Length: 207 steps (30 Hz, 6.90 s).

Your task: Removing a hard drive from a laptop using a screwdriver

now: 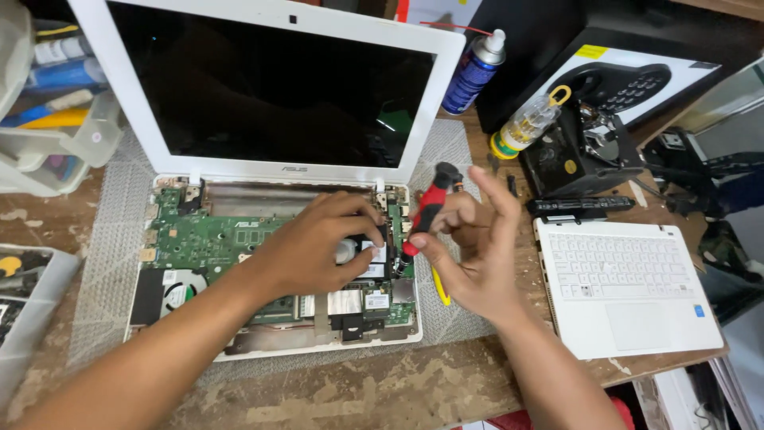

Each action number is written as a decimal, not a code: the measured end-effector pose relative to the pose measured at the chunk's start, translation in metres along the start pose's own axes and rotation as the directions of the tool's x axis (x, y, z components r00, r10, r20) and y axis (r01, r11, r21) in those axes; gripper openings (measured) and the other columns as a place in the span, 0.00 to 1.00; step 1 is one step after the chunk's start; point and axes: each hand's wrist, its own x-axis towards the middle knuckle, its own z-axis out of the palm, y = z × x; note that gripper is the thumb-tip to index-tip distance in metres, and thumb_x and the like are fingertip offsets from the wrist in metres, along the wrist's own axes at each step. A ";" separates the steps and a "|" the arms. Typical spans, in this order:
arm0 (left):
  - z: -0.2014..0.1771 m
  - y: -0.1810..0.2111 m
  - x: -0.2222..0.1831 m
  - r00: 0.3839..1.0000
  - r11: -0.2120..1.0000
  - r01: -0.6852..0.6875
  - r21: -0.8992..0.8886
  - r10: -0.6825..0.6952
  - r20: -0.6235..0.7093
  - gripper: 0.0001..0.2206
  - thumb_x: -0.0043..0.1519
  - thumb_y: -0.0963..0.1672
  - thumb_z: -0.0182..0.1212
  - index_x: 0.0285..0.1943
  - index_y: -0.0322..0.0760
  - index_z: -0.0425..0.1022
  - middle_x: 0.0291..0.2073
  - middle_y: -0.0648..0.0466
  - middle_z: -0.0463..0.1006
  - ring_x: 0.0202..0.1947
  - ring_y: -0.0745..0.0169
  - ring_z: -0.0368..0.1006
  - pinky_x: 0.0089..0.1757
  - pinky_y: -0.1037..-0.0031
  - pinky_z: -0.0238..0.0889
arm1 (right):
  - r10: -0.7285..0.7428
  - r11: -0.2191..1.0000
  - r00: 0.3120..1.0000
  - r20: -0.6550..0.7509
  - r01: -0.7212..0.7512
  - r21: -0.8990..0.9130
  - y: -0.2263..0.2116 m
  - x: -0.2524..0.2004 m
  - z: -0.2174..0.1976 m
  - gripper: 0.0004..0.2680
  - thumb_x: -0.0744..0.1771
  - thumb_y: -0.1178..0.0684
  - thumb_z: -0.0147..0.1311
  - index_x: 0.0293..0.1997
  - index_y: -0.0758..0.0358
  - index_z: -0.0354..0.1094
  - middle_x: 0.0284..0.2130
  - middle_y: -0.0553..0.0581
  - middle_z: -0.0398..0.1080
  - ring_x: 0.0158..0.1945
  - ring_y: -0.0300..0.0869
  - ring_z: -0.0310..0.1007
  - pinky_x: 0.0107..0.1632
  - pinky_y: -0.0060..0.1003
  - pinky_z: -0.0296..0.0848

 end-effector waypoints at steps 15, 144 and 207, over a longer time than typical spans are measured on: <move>0.043 0.008 -0.005 0.980 0.712 0.134 -0.690 -0.197 -0.013 0.09 0.54 0.44 0.77 0.34 0.37 0.79 0.23 0.58 0.80 0.29 0.71 0.72 0.36 0.75 0.67 | 0.070 0.995 0.996 0.054 -0.066 -0.081 -0.021 0.014 0.010 0.14 0.61 0.66 0.66 0.49 0.70 0.71 0.31 0.64 0.78 0.30 0.48 0.80 0.33 0.42 0.80; -0.011 0.015 0.002 0.958 0.975 0.034 0.219 -0.094 0.270 0.20 0.53 0.49 0.71 0.54 0.39 0.80 0.56 0.39 0.74 0.61 0.35 0.66 0.59 0.45 0.52 | 0.337 0.941 0.912 0.235 -0.332 -0.060 -0.011 0.017 0.000 0.05 0.65 0.63 0.60 0.42 0.70 0.72 0.19 0.62 0.77 0.22 0.42 0.74 0.30 0.34 0.72; 0.019 0.005 0.002 0.971 0.919 -0.018 0.395 -0.078 0.226 0.10 0.66 0.44 0.54 0.53 0.45 0.79 0.52 0.46 0.71 0.56 0.44 0.65 0.57 0.50 0.54 | 0.282 0.958 0.955 0.088 -0.274 -0.090 0.000 0.016 -0.005 0.11 0.61 0.68 0.62 0.46 0.71 0.70 0.28 0.63 0.75 0.30 0.41 0.73 0.31 0.32 0.72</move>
